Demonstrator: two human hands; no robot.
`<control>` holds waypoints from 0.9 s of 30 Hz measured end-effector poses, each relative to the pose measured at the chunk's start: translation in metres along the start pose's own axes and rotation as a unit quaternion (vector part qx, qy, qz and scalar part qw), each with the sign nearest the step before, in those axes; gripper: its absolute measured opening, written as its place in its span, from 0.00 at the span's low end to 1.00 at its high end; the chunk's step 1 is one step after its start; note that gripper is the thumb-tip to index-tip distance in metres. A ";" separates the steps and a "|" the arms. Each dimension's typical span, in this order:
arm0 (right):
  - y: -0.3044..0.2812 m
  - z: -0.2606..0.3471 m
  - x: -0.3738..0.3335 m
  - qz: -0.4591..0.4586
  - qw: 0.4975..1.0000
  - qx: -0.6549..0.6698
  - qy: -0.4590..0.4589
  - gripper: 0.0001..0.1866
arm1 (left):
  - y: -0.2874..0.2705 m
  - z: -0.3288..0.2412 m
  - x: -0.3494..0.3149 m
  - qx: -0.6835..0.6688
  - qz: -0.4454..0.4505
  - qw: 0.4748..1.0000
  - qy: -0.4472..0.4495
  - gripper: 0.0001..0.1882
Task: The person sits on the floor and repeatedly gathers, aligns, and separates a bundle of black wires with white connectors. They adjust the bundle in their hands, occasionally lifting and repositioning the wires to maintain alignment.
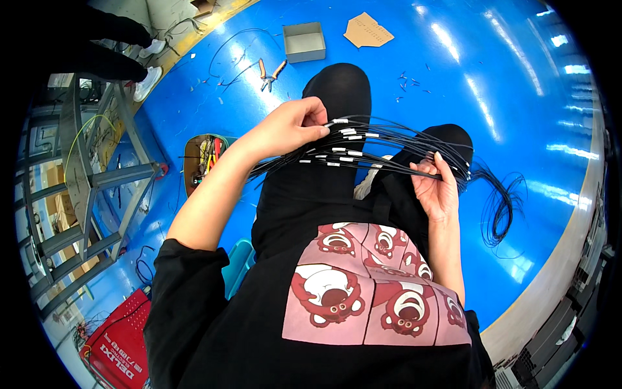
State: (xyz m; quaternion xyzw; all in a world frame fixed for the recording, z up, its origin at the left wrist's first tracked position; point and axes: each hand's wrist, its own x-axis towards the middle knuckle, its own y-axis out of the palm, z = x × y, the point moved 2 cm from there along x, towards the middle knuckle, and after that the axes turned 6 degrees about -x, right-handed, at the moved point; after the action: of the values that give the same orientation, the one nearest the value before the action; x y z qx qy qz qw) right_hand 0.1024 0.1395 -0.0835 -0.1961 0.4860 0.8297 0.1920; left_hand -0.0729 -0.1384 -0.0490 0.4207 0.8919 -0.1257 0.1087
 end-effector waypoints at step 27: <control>-0.001 -0.001 -0.011 0.007 1.000 -0.019 0.008 0.14 | 0.001 0.005 0.006 -0.038 0.074 0.995 -0.051 0.07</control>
State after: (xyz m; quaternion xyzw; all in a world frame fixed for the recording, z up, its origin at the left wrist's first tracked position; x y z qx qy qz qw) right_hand 0.1125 0.1381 -0.0789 -0.2031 0.4731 0.8385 0.1784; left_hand -0.0760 -0.1351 -0.0555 0.4743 0.8557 -0.1047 0.1786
